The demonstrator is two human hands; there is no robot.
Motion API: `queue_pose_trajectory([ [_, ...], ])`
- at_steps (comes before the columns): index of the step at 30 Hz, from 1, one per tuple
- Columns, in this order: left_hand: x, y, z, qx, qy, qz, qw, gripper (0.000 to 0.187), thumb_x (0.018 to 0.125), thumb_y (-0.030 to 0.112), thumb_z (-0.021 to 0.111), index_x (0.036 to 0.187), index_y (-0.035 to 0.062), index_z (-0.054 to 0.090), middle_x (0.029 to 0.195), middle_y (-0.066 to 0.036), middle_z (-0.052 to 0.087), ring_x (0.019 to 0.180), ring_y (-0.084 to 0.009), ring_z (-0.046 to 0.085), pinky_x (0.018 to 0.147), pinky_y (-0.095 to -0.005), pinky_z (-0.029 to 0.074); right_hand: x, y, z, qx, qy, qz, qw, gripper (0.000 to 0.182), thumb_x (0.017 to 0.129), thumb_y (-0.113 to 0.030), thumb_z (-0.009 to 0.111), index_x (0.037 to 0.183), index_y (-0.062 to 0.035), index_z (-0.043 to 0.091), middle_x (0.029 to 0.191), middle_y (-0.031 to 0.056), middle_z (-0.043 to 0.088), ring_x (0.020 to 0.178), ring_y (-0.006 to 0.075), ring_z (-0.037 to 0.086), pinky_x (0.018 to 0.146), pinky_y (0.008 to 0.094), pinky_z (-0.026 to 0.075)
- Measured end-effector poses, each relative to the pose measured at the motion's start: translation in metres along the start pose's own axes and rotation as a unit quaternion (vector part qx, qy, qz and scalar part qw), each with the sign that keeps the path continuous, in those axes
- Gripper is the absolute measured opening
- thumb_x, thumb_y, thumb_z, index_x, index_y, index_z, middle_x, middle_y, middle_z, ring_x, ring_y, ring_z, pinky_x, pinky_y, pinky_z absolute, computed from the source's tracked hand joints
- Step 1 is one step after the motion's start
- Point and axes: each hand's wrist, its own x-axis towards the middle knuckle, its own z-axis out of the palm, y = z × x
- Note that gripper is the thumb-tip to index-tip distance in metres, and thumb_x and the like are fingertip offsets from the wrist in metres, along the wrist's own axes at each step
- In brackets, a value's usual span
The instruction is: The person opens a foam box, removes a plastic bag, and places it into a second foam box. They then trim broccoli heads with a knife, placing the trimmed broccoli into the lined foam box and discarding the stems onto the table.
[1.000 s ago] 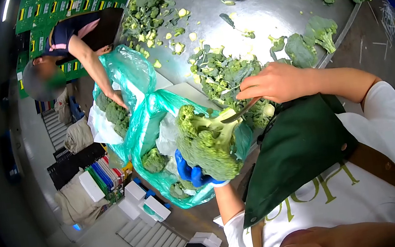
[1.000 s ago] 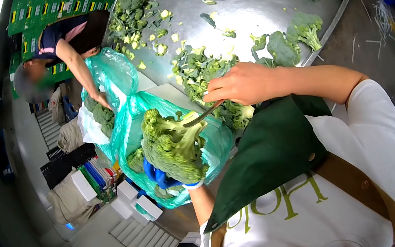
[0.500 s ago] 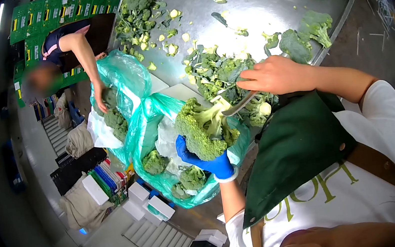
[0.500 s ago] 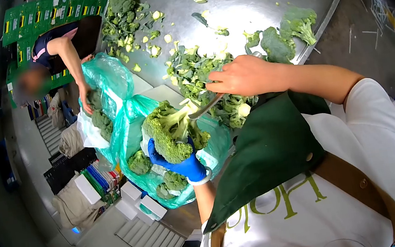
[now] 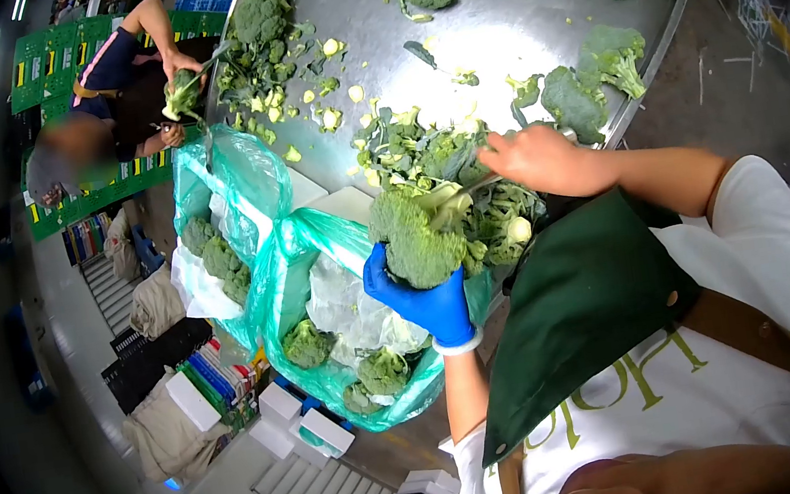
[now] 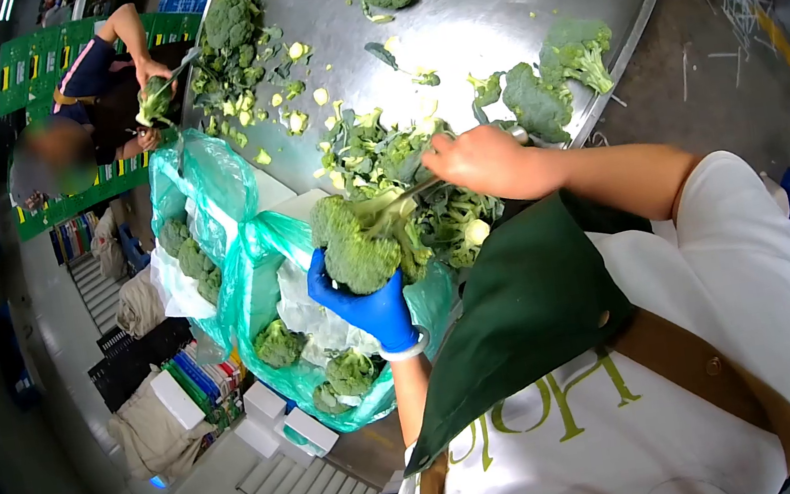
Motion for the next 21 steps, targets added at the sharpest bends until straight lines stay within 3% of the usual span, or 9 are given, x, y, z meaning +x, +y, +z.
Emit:
queue_pose_trajectory([
  [3, 0.002, -0.005, 0.008, -0.022, 0.013, -0.022, 0.999, 0.083, 0.057, 0.012, 0.087, 0.129, 0.0033, 0.047, 0.124, -0.012, 0.046, 0.118, -0.0289, 0.047, 0.106, -0.0419, 0.035, -0.013, 0.04, 0.039, -0.064, -0.073, 0.117, 0.988, 0.024, 0.081, -0.008, 0.061, 0.103, -0.0001, 0.059, 0.082, 0.0163, 0.064, 0.073, 0.029, 0.07, 0.055, 0.0408, 0.056],
  [4, 0.005, -0.006, 0.008, -0.051, 0.027, -0.03, 0.998, 0.083, 0.057, 0.011, 0.087, 0.129, 0.003, 0.046, 0.124, -0.012, 0.045, 0.118, -0.0291, 0.047, 0.107, -0.0414, 0.035, -0.019, 0.054, 0.036, -0.034, -0.112, 0.133, 0.984, 0.033, 0.084, -0.01, 0.062, 0.114, 0.0003, 0.06, 0.084, 0.0201, 0.067, 0.078, 0.0305, 0.07, 0.058, 0.0418, 0.055],
  [7, 0.014, -0.011, 0.0, 0.014, -0.022, -0.026, 0.999, 0.088, 0.061, 0.003, 0.083, 0.136, 0.0027, 0.038, 0.131, -0.012, 0.046, 0.123, -0.0262, 0.047, 0.11, -0.0394, 0.035, -0.023, 0.048, 0.039, 0.263, 0.038, 0.005, 0.964, 0.041, 0.088, -0.021, 0.067, 0.123, -0.0012, 0.058, 0.086, 0.0191, 0.067, 0.077, 0.0265, 0.07, 0.055, 0.0396, 0.053],
  [9, 0.019, -0.013, 0.01, -0.06, -0.031, -0.036, 0.997, 0.087, 0.059, 0.007, 0.085, 0.134, 0.0025, 0.042, 0.128, -0.012, 0.046, 0.119, -0.0273, 0.047, 0.107, -0.04, 0.036, -0.004, 0.019, 0.018, 0.453, 0.057, 0.037, 0.889, 0.046, 0.088, -0.028, 0.073, 0.128, -0.0125, 0.057, 0.088, 0.012, 0.065, 0.063, 0.017, 0.063, 0.048, 0.0305, 0.046],
  [11, 0.019, -0.002, 0.025, -0.106, -0.066, -0.025, 0.992, 0.089, 0.059, 0.007, 0.086, 0.135, 0.0027, 0.04, 0.128, -0.012, 0.046, 0.118, -0.0272, 0.048, 0.106, -0.0393, 0.038, 0.014, 0.002, -0.013, 0.682, -0.104, 0.215, 0.691, 0.048, 0.086, -0.03, 0.077, 0.126, -0.0093, 0.059, 0.081, 0.0046, 0.062, 0.055, 0.0093, 0.055, 0.045, 0.0249, 0.04],
  [14, 0.023, 0.001, 0.041, -0.119, -0.099, -0.011, 0.988, 0.097, 0.06, 0.011, 0.088, 0.141, 0.0041, 0.035, 0.135, -0.013, 0.043, 0.123, -0.0288, 0.046, 0.106, -0.0413, 0.038, 0.02, 0.016, -0.014, 0.725, -0.13, 0.195, 0.648, 0.047, 0.088, -0.022, 0.075, 0.125, -0.0009, 0.056, 0.069, -0.0002, 0.056, 0.049, 0.007, 0.048, 0.041, 0.0241, 0.036],
  [15, 0.026, 0.005, 0.04, -0.135, -0.122, -0.014, 0.983, 0.1, 0.061, 0.01, 0.087, 0.144, 0.0053, 0.032, 0.14, -0.012, 0.04, 0.126, -0.0293, 0.044, 0.107, -0.0422, 0.037, 0.018, 0.024, -0.003, 0.729, -0.109, 0.192, 0.647, 0.033, 0.09, -0.027, 0.073, 0.109, -0.003, 0.062, 0.065, -0.0012, 0.054, 0.047, 0.0057, 0.046, 0.039, 0.0242, 0.033],
  [18, 0.035, 0.007, 0.033, -0.151, -0.192, 0.005, 0.97, 0.107, 0.065, 0.009, 0.084, 0.153, 0.0099, 0.024, 0.156, -0.008, 0.029, 0.134, -0.0312, 0.04, 0.11, -0.0459, 0.034, 0.016, 0.067, 0.008, 0.749, -0.056, 0.286, 0.595, 0.033, 0.093, -0.029, 0.068, 0.111, -0.0018, 0.062, 0.054, -0.0011, 0.05, 0.041, 0.0069, 0.041, 0.038, 0.0252, 0.03],
  [21, 0.038, -0.005, 0.024, -0.107, -0.218, 0.006, 0.97, 0.083, 0.073, 0.011, 0.082, 0.145, 0.0086, 0.041, 0.153, -0.012, 0.029, 0.135, -0.0303, 0.04, 0.105, -0.0442, 0.04, 0.025, 0.127, -0.015, 0.682, 0.066, 0.357, 0.635, 0.032, 0.093, -0.036, 0.067, 0.092, -0.0044, 0.066, 0.063, 0.0035, 0.063, 0.04, 0.0053, 0.044, 0.035, 0.0223, 0.033],
])
